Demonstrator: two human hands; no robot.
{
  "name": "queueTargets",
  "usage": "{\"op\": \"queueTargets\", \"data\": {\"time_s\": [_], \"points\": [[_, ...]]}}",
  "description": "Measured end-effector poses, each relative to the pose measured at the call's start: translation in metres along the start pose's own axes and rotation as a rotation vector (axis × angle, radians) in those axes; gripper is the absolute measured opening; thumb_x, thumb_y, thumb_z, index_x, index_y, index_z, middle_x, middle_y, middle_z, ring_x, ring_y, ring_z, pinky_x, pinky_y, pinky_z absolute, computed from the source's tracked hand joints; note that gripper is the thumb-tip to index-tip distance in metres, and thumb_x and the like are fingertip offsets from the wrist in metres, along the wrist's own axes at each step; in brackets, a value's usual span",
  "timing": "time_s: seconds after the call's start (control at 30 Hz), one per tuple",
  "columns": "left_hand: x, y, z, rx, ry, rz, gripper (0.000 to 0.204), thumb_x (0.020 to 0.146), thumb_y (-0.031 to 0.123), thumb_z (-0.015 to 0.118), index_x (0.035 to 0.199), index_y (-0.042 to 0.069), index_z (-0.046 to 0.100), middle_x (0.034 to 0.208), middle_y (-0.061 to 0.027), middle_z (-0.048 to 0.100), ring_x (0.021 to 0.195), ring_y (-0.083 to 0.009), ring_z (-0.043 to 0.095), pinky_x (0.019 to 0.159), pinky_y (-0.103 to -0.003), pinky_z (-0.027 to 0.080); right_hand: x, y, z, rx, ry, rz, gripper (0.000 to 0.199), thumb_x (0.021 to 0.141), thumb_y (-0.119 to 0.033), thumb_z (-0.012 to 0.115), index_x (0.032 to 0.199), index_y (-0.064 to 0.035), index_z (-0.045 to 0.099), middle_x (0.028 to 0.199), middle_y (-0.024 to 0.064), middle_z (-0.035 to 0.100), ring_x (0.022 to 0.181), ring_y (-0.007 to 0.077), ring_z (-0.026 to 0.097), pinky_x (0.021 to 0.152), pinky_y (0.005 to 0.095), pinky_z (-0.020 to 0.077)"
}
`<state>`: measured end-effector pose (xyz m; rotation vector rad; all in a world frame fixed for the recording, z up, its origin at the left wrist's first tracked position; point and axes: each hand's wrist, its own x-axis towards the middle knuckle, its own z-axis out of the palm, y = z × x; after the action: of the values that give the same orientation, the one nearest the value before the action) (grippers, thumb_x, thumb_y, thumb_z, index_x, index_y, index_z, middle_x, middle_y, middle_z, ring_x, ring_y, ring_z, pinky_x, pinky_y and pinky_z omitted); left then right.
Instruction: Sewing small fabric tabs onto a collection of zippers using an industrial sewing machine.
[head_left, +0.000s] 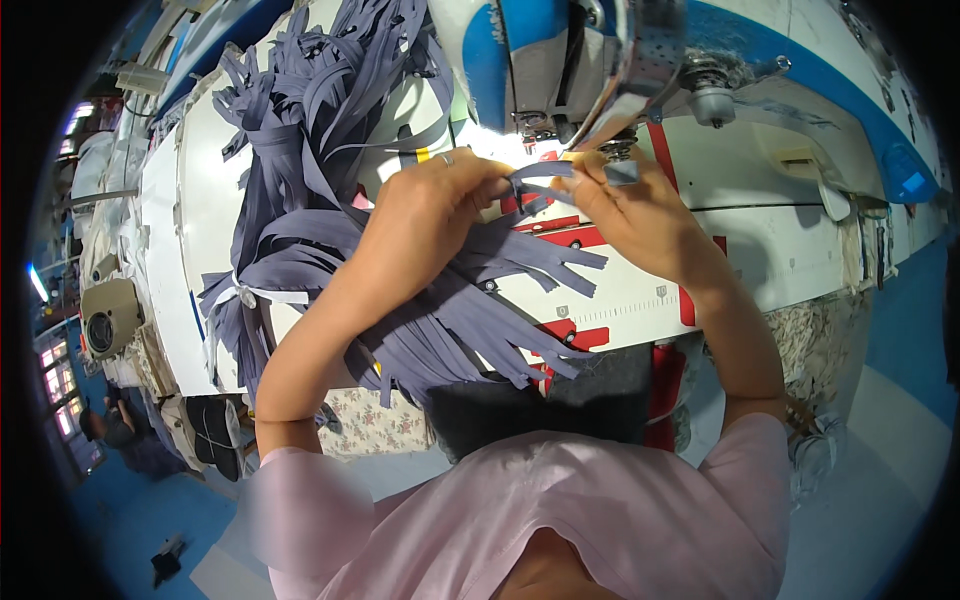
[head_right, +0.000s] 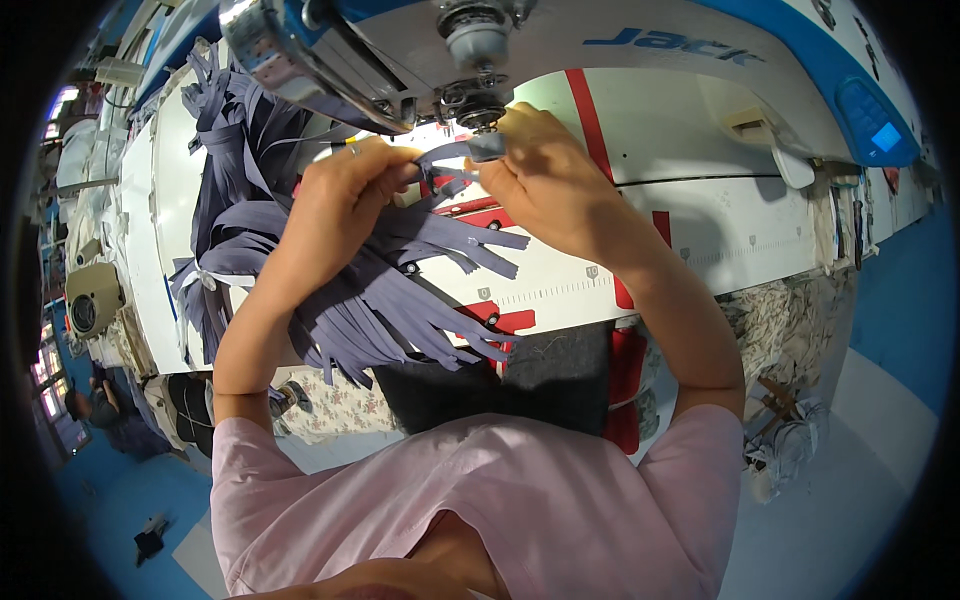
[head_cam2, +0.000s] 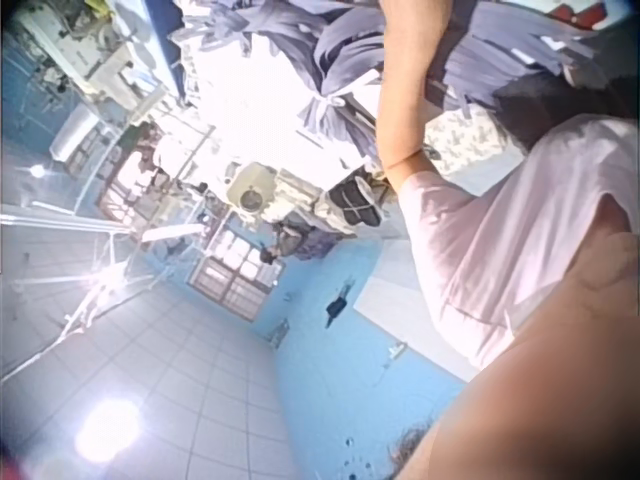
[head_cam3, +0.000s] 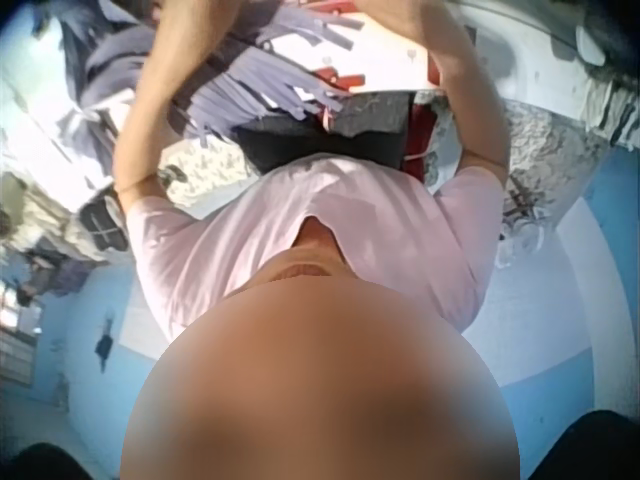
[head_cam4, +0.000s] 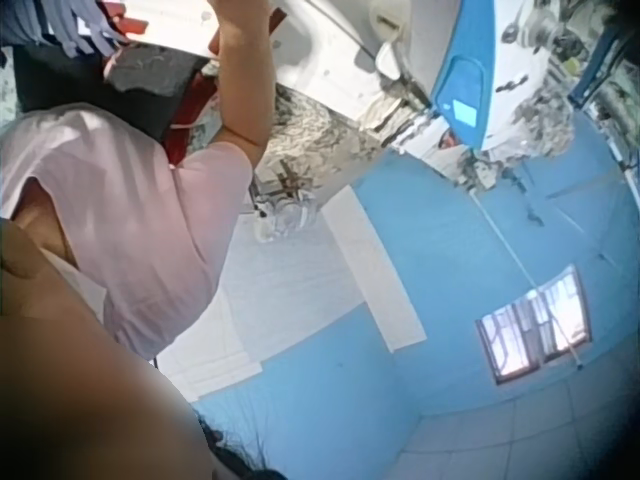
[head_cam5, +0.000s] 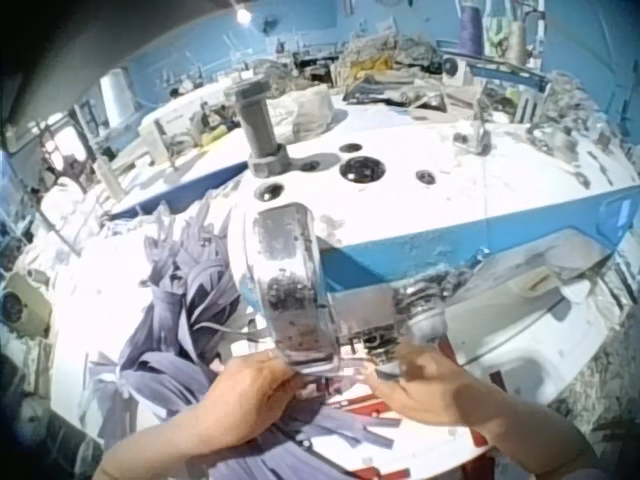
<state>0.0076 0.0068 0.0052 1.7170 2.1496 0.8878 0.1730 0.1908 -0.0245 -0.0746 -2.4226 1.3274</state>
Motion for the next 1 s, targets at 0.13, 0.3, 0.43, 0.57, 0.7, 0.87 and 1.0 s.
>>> {"op": "queueTargets", "data": {"time_s": [0.13,0.3,0.43,0.57,0.7,0.87,1.0], "points": [[0.013,-0.007,-0.006,0.022,-0.089,-0.120,0.020,0.095,0.019,0.066,0.103,0.003,0.058,0.069,-0.0151,0.065,0.066,-0.0359,0.066,0.061,-0.044,0.048,-0.003,0.009,0.000,-0.042,0.091,0.125,0.012,0.087,0.000,0.064,0.097,-0.0005,0.056,0.089,0.0133,0.056,0.081,0.0316,0.054,0.074,0.0430,0.0468],[0.014,-0.010,-0.005,0.093,-0.093,-0.167,0.018,0.095,0.019,0.066,0.101,0.004,0.057,0.066,-0.0139,0.065,0.064,-0.0352,0.066,0.060,-0.045,0.048,0.004,-0.009,0.008,-0.353,0.202,-0.247,0.026,0.081,-0.009,0.077,0.098,0.0029,0.062,0.095,0.0131,0.056,0.086,0.0318,0.058,0.075,0.0424,0.0480],[0.012,-0.012,-0.002,0.082,-0.028,-0.133,0.016,0.094,0.018,0.066,0.097,0.004,0.059,0.071,-0.0126,0.065,0.066,-0.0337,0.065,0.061,-0.044,0.048,-0.013,0.010,0.011,-1.071,-0.141,-0.248,0.042,0.091,-0.028,0.068,0.133,-0.0240,0.063,0.133,-0.0070,0.055,0.118,0.0083,0.055,0.101,0.0420,0.0474],[0.010,-0.009,0.005,0.329,0.192,0.076,0.014,0.090,0.017,0.069,0.092,0.005,0.062,0.083,-0.0108,0.065,0.071,-0.0311,0.064,0.060,-0.041,0.047,-0.005,0.012,0.013,-1.092,-0.216,-0.103,0.043,0.091,-0.030,0.064,0.134,-0.0273,0.062,0.138,-0.0147,0.050,0.126,0.0013,0.047,0.106,0.0468,0.0429],[0.008,-0.001,0.008,0.338,0.251,0.327,0.016,0.078,0.015,0.077,0.089,0.008,0.068,0.091,-0.0074,0.062,0.084,-0.0269,0.061,0.071,-0.039,0.049,0.009,0.001,0.016,-0.465,0.181,-0.227,0.019,0.077,-0.005,0.081,0.092,-0.0036,0.068,0.096,0.0111,0.061,0.086,0.0309,0.064,0.076,0.0422,0.0531],[0.008,-0.012,0.017,0.272,0.234,0.208,0.018,0.074,0.016,0.080,0.087,0.009,0.070,0.093,-0.0038,0.062,0.095,-0.0250,0.058,0.078,-0.039,0.044,0.009,0.001,0.015,-0.477,0.182,-0.243,0.023,0.075,-0.004,0.082,0.093,-0.0041,0.068,0.095,0.0109,0.062,0.087,0.0314,0.065,0.077,0.0421,0.0536],[0.006,-0.014,0.013,0.321,0.221,0.279,0.024,0.071,0.020,0.082,0.090,0.010,0.071,0.096,-0.0024,0.062,0.097,-0.0243,0.057,0.080,-0.039,0.041,0.008,0.001,0.014,-0.487,0.172,-0.249,0.025,0.073,-0.003,0.083,0.093,-0.0040,0.068,0.095,0.0108,0.063,0.089,0.0313,0.065,0.077,0.0419,0.0538]]}}
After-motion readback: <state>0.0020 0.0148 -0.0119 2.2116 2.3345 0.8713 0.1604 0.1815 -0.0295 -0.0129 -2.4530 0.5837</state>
